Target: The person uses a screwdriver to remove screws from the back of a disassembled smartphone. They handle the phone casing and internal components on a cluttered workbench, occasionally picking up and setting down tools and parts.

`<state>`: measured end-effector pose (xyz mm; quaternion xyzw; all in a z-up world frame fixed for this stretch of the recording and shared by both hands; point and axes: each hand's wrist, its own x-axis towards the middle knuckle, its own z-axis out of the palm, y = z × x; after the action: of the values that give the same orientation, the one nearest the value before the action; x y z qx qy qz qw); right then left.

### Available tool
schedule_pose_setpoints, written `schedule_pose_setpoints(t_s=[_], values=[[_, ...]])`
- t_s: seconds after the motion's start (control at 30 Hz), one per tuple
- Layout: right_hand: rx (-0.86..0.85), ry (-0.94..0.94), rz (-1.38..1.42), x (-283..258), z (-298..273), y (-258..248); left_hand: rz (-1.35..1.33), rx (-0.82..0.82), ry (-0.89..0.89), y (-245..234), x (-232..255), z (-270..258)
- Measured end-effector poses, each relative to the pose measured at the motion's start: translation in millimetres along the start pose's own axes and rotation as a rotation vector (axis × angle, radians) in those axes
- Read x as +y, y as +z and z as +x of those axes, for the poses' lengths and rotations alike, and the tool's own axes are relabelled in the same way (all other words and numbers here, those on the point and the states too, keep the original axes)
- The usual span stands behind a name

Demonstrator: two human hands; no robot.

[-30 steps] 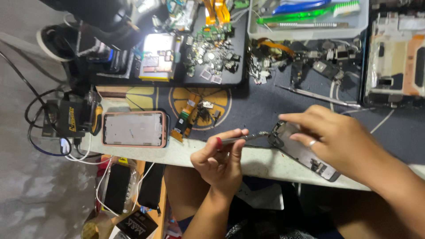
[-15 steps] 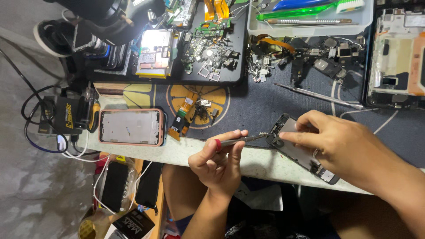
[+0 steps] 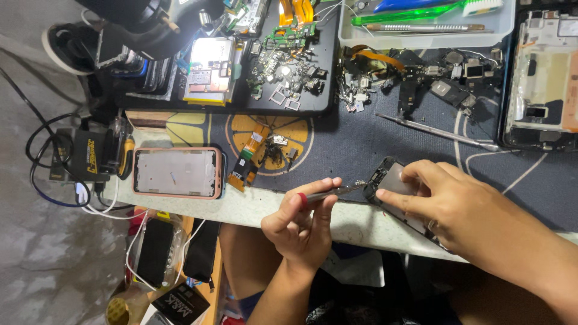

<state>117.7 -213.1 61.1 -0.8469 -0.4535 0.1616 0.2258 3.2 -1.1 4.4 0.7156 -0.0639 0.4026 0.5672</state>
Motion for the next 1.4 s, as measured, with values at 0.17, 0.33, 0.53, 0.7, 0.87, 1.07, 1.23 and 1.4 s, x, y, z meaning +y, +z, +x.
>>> schedule_pose_setpoints(t_s=[0.17, 0.33, 0.53, 0.7, 0.87, 1.07, 1.23, 1.4], values=[[0.016, -0.013, 0.02, -2, -5, 6, 0.023, -0.01, -0.008, 1, 0, -1], [0.065, -0.067, -0.037, -2, -7, 12, -0.002, -0.034, -0.027, 2, 0, -1], [0.049, 0.009, 0.113, 1, -8, 8, -0.001, -0.052, -0.004, 1, 1, 0], [0.083, 0.115, 0.166, -5, -5, 10, -0.018, -0.054, 0.017, 0, 2, 2], [0.04, 0.093, 0.048, -8, -4, 14, -0.027, -0.05, 0.033, -1, 5, 3], [0.04, 0.069, 0.001, -5, -5, 19, -0.013, -0.037, 0.055, -3, 7, 5], [0.015, 0.069, -0.004, -5, -8, 21, -0.008, -0.031, 0.067, -3, 6, 6], [0.042, 0.035, -0.005, -6, -9, 19, 0.02, -0.046, 0.088, -4, 6, 9]])
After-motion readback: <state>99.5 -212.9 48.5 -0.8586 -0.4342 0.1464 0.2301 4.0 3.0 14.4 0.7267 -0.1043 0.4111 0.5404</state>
